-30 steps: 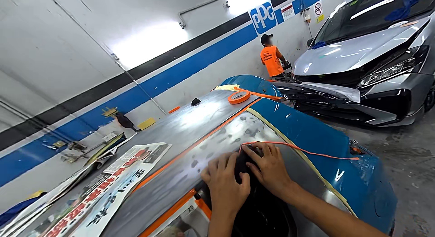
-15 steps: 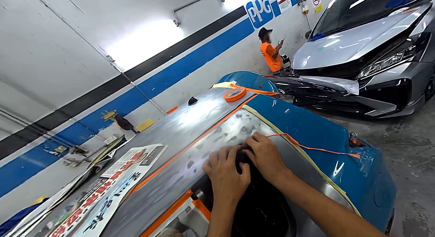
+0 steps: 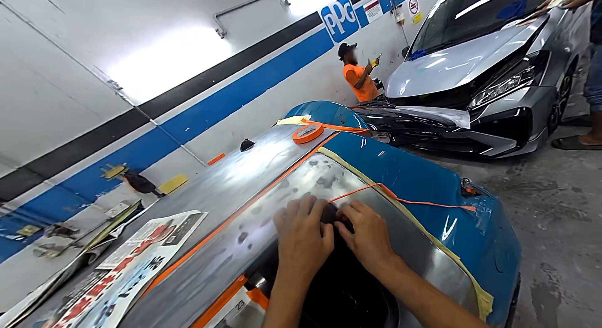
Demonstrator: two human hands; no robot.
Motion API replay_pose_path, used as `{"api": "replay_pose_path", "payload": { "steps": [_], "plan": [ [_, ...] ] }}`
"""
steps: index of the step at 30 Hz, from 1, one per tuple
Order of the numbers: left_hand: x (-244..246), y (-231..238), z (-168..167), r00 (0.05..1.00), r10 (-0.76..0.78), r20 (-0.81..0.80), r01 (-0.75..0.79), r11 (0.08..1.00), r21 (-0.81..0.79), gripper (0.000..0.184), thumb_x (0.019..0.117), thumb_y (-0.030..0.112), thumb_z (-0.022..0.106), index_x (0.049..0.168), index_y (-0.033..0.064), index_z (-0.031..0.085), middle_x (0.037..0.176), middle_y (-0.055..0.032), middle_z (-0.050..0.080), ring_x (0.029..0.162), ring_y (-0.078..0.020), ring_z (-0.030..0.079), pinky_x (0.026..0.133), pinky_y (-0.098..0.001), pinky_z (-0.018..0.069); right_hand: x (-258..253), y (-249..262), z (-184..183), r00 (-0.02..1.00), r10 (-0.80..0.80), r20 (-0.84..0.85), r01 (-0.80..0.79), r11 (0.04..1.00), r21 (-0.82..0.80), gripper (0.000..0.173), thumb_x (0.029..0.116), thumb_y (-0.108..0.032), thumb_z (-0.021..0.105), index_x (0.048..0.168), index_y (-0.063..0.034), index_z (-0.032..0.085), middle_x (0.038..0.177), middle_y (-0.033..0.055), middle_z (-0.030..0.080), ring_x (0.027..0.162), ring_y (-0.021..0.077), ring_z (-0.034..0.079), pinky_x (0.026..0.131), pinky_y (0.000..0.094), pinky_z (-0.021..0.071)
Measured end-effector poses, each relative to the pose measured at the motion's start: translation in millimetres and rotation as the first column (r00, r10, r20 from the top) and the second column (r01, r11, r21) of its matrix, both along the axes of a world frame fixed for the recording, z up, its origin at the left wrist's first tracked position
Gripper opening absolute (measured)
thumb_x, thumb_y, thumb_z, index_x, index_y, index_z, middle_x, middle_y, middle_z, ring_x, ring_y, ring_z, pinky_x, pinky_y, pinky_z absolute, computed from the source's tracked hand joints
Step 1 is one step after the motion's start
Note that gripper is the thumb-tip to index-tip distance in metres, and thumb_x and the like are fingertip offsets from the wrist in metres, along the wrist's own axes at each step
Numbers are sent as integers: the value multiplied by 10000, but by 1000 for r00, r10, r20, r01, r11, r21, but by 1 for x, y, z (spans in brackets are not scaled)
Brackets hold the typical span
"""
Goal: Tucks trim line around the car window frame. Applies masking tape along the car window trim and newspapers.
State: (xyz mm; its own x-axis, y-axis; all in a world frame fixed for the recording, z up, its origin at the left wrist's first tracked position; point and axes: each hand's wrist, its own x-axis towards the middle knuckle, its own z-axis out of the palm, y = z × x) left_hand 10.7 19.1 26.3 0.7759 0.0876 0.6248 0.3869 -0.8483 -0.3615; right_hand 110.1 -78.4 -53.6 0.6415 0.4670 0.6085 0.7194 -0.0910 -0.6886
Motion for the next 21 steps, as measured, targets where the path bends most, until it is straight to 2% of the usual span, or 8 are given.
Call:
{"api": "replay_pose_path", "payload": {
  "steps": [5, 8, 11, 13, 15, 18, 21],
  "plan": [
    [7, 11, 8, 991, -52, -124, 56, 998, 35, 333, 745, 299, 567, 1025, 190, 709, 1042, -44, 652, 1008, -303, 600, 870, -564, 399, 2, 2, -20, 998, 69, 8, -70, 992, 108, 199, 924, -238, 690, 1103, -203, 770, 1062, -17, 722, 997, 170, 672, 819, 343, 583],
    [3, 8, 10, 991, -60, -120, 73, 992, 102, 392, 799, 320, 516, 1083, 173, 743, 1059, -62, 692, 1017, -315, 634, 910, -582, 401, 1, 0, -24, 993, 113, -20, -108, 981, 162, 292, 883, -162, 691, 1162, -211, 763, 1106, -5, 722, 1029, 180, 679, 824, 355, 594],
    [-3, 7, 10, 993, -74, -87, 78, 996, 33, 434, 819, 359, 474, 1122, 213, 748, 1074, -38, 692, 1016, -286, 613, 906, -560, 371, 1, 0, -24, 970, 214, -119, -183, 957, 225, 351, 855, -113, 665, 1182, -206, 756, 1094, -9, 724, 1037, 176, 667, 855, 359, 571],
    [-3, 5, 14, 994, -60, -90, 59, 998, -12, 440, 807, 394, 468, 1099, 211, 741, 1051, -27, 702, 1001, -280, 617, 893, -553, 372, -1, -2, -19, 934, 284, -215, -234, 944, 233, 408, 865, -144, 658, 1256, -227, 742, 1088, -6, 715, 1025, 180, 645, 870, 375, 542],
    [0, 5, 18, 993, -64, -103, 60, 997, -46, 420, 783, 392, 488, 1061, 196, 734, 1008, -23, 701, 973, -274, 627, 870, -556, 384, -2, -5, -13, 894, 325, -307, -266, 939, 218, 403, 913, -275, 688, 1314, -244, 719, 1089, -3, 700, 1033, 182, 619, 922, 399, 505],
    [-3, 9, 22, 986, -106, -127, 96, 992, -80, 404, 774, 365, 507, 1067, 221, 744, 1012, -8, 695, 973, -255, 624, 856, -549, 392, -7, -2, -6, 841, 349, -414, -264, 932, 250, 438, 883, -392, 724, 1296, -249, 728, 1061, -39, 690, 1036, 177, 583, 957, 458, 430],
    [-4, 13, 24, 979, -112, -170, 107, 994, -35, 405, 774, 355, 515, 1078, 250, 762, 1028, -32, 691, 975, -283, 628, 861, -563, 402, -20, 11, -3, 899, 208, -385, -122, 964, 236, 354, 858, -383, 722, 1198, -287, 753, 1081, -61, 672, 1059, 186, 566, 925, 484, 399]
  ]
}}
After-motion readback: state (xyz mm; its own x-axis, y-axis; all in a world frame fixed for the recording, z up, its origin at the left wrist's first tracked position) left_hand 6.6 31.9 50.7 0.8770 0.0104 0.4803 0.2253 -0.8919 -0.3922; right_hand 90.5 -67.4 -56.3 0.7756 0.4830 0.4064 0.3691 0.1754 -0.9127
